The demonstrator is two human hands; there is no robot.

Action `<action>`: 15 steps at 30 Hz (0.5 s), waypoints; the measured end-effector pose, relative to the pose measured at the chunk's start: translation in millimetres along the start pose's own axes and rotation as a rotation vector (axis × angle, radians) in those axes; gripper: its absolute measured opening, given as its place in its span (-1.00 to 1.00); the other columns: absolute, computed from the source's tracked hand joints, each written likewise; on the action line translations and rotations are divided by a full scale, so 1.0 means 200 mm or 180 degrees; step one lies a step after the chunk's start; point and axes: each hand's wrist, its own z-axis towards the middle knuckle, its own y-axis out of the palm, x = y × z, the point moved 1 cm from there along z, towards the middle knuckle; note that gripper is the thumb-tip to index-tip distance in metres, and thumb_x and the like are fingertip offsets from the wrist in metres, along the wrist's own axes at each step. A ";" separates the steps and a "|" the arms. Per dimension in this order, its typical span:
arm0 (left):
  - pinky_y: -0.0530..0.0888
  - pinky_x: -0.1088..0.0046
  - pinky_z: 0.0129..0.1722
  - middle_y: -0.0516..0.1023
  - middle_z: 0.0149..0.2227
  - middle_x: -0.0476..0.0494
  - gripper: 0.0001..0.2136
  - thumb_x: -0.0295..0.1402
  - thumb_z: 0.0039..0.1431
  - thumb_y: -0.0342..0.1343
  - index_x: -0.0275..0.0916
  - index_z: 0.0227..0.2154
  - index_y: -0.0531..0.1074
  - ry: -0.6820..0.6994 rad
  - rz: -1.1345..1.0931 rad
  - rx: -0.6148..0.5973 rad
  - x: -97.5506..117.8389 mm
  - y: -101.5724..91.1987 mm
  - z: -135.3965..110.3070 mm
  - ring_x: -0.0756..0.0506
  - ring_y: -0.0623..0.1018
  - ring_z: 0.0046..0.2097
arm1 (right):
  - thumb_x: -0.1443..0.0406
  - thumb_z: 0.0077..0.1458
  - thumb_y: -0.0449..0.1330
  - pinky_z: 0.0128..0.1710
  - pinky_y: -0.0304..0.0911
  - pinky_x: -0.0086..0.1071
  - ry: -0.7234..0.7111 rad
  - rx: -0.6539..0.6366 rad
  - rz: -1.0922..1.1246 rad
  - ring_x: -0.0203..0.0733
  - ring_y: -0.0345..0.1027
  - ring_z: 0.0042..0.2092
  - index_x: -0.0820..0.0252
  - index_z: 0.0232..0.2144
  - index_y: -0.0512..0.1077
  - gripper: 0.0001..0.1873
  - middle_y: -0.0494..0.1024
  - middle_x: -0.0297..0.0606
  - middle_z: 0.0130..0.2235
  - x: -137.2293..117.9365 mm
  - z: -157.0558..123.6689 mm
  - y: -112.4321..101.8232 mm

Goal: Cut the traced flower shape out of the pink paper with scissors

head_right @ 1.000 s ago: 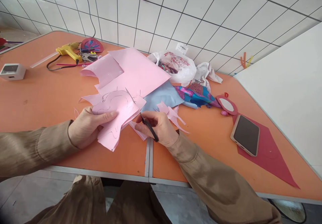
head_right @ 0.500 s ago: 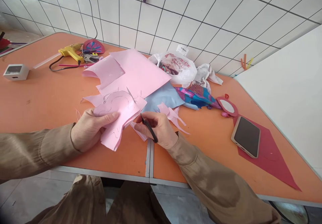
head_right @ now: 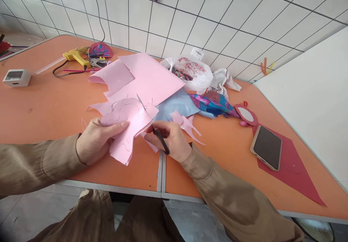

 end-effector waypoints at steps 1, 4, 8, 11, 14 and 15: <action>0.60 0.34 -0.33 0.67 -0.45 -0.15 -0.75 -0.34 -0.24 0.53 -0.30 -0.46 0.65 -0.0005 0.0014 0.0015 0.00 0.00 0.00 -0.14 0.62 -0.40 | 0.00 -0.03 0.36 -0.56 0.02 -0.37 0.0012 -0.0005 0.0021 -0.34 0.12 -0.56 0.22 -0.51 0.41 -0.59 0.27 -0.43 -0.63 0.00 0.00 0.00; 0.60 0.32 -0.32 0.66 -0.47 -0.15 -0.74 -0.35 -0.27 0.54 -0.31 -0.47 0.65 -0.0012 0.0016 0.0051 0.01 0.00 0.00 -0.16 0.63 -0.40 | 0.00 -0.04 0.37 -0.56 0.04 -0.37 0.0035 -0.0014 0.0065 -0.34 0.13 -0.56 0.21 -0.52 0.40 -0.58 0.28 -0.43 -0.63 0.00 0.00 0.00; 0.59 0.35 -0.32 0.69 -0.42 -0.17 -0.76 -0.37 -0.23 0.52 -0.30 -0.44 0.66 -0.0022 -0.0020 -0.0005 0.00 0.00 0.00 -0.16 0.64 -0.36 | 0.00 -0.03 0.37 -0.57 0.04 -0.37 -0.0024 -0.0051 0.0147 -0.34 0.14 -0.56 0.20 -0.53 0.39 -0.58 0.30 -0.42 -0.62 -0.01 0.00 0.01; 0.59 0.37 -0.33 0.70 -0.39 -0.17 -0.78 -0.37 -0.20 0.51 -0.29 -0.43 0.67 -0.0001 -0.0026 -0.0054 0.00 0.00 0.00 -0.15 0.65 -0.36 | -0.02 -0.05 0.39 -0.58 0.03 -0.38 -0.0048 -0.0031 0.0154 -0.34 0.14 -0.56 0.19 -0.54 0.38 -0.56 0.29 -0.42 -0.62 -0.01 0.00 0.01; 0.59 0.39 -0.35 0.70 -0.39 -0.17 -0.78 -0.37 -0.19 0.51 -0.28 -0.43 0.67 0.0019 -0.0040 -0.0082 0.00 0.00 0.00 -0.12 0.64 -0.39 | -0.02 -0.06 0.40 -0.58 0.00 -0.39 -0.0047 -0.0020 0.0127 -0.34 0.12 -0.56 0.19 -0.54 0.38 -0.56 0.28 -0.42 -0.62 -0.01 0.00 0.01; 0.59 0.39 -0.36 0.71 -0.39 -0.17 -0.79 -0.36 -0.18 0.50 -0.28 -0.42 0.67 0.0020 -0.0041 -0.0084 0.00 0.00 0.00 -0.12 0.63 -0.40 | -0.02 -0.06 0.40 -0.58 0.00 -0.39 -0.0041 -0.0019 0.0126 -0.35 0.11 -0.56 0.20 -0.54 0.38 -0.56 0.28 -0.42 -0.62 -0.01 0.00 0.01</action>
